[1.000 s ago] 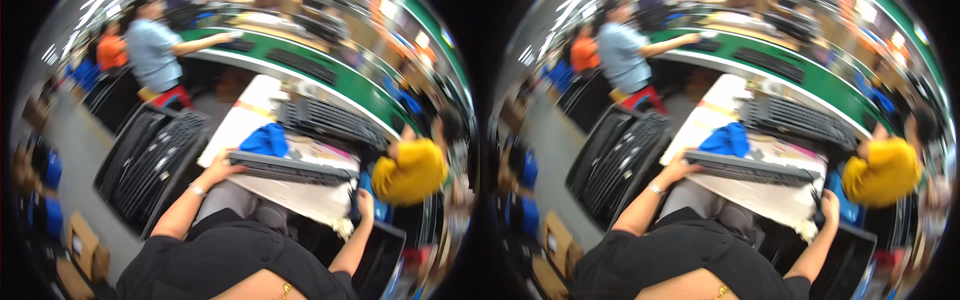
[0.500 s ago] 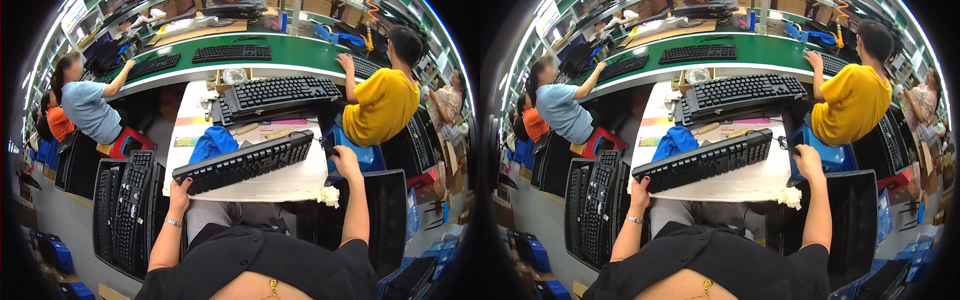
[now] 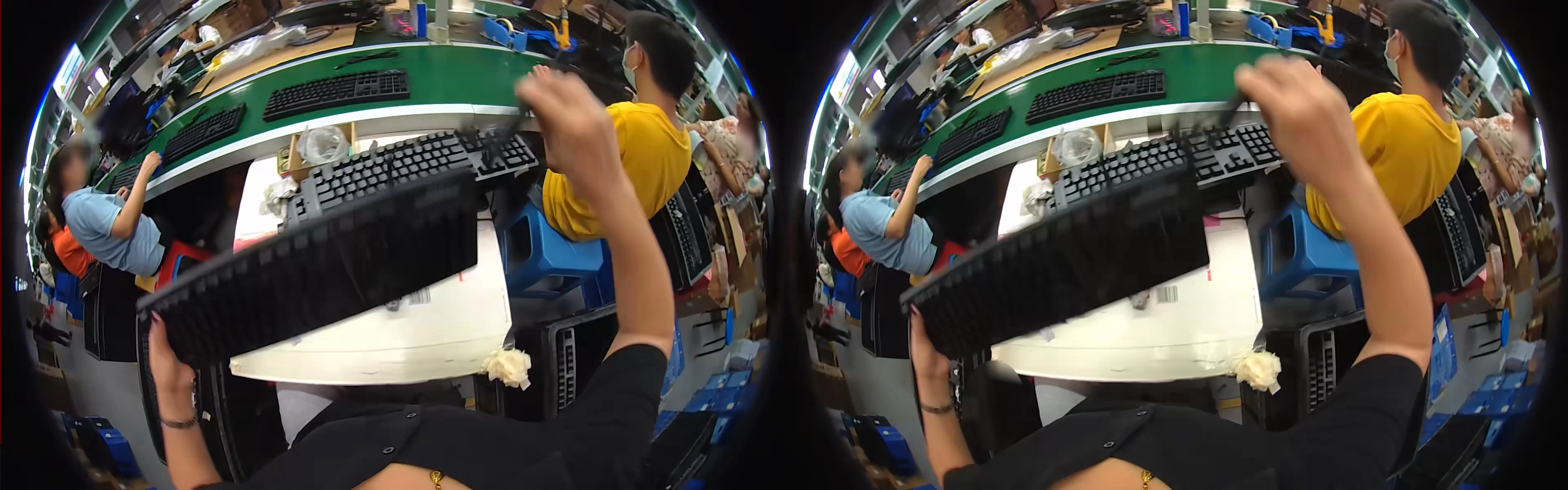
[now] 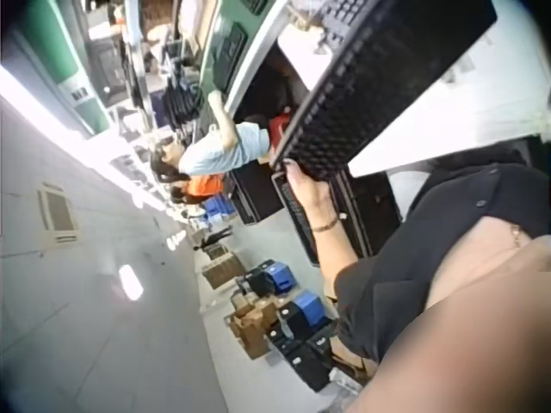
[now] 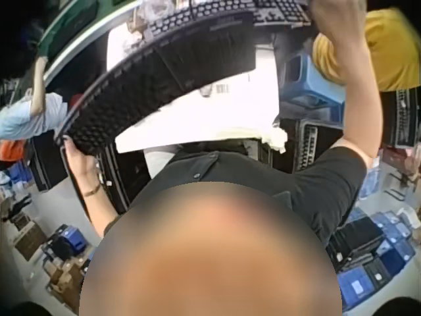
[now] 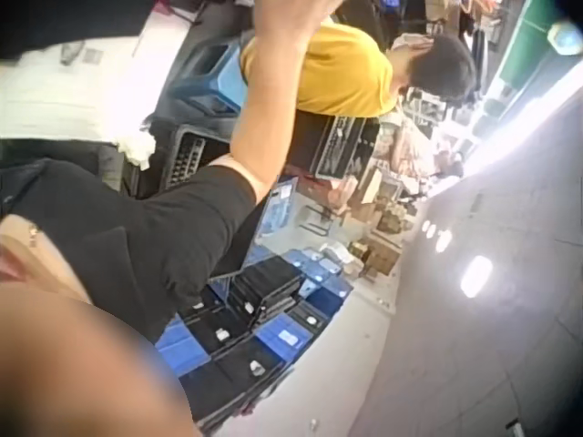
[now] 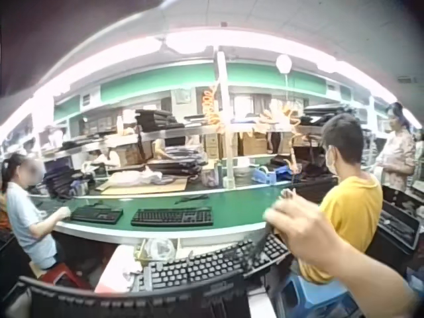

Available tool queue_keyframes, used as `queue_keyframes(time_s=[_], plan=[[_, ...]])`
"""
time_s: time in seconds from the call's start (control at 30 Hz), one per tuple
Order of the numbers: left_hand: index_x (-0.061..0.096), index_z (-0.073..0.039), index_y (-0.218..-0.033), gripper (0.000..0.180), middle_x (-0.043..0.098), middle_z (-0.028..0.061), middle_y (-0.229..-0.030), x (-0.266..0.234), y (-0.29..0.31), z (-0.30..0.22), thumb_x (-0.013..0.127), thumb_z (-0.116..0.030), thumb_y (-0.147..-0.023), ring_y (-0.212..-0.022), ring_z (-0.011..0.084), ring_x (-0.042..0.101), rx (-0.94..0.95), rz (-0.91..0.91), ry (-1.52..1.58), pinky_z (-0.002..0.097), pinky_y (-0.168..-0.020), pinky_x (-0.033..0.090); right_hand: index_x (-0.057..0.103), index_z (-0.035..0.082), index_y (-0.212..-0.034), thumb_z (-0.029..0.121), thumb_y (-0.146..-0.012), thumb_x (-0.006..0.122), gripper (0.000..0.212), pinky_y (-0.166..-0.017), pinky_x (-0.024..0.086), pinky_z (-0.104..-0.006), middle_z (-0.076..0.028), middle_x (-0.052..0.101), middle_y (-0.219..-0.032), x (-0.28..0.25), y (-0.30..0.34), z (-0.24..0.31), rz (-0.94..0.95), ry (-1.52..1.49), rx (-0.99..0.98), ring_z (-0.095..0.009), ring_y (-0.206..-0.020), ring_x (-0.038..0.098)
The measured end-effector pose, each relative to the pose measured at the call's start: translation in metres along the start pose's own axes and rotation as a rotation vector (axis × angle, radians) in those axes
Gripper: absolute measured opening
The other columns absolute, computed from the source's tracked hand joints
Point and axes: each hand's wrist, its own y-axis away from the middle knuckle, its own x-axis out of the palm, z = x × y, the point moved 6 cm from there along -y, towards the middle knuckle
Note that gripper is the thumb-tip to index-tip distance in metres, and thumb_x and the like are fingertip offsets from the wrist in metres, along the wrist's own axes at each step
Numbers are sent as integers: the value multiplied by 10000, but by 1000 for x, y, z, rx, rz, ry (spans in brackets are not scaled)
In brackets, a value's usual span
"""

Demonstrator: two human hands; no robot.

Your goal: Assembling and cleaning computer keyboards on a factory production line.

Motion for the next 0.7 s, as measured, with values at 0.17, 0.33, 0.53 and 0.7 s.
queue_keyframes(time_s=[0.17, 0.33, 0.53, 0.7], plan=[[556, -80, -1530, 534, 602, 90, -1531, 228, -200, -2, 576, -402, -1104, -1347, 220, 627, -262, 287, 14, 325, -1121, 507, 553, -35, -1461, 51, -859, 673, 619, -1169, 434, -425, -272, 470, -1581, 118, -22, -235, 425, -4, 493, -459, -1399, 500], [683, 66, -1216, 440, 763, 225, -1184, 394, -373, 60, 726, -325, -1020, -900, 282, 799, 97, 411, -123, 345, -741, 689, 327, -9, -1624, 72, -876, 691, 837, -1218, 401, -389, -211, 245, -1732, 139, 27, -205, 430, -372, 966, -433, -1498, 416], [667, 44, -1250, 512, 758, 196, -1213, 485, -554, 186, 735, -398, -1001, -983, 300, 782, -205, 280, -178, 413, -850, 657, 726, -40, -1119, -36, -911, 707, 208, -944, 571, -360, -199, 664, -1393, 41, 189, -70, 420, -305, 557, -339, -1162, 703], [646, 34, -1288, 569, 734, 184, -1263, 516, -610, 226, 728, -447, -994, -1062, 316, 753, -334, 169, -302, 456, -934, 620, 734, -50, -1067, -35, -859, 754, 209, -830, 599, -359, -184, 700, -1324, -29, 286, -23, 568, -367, 884, -321, -961, 748]])
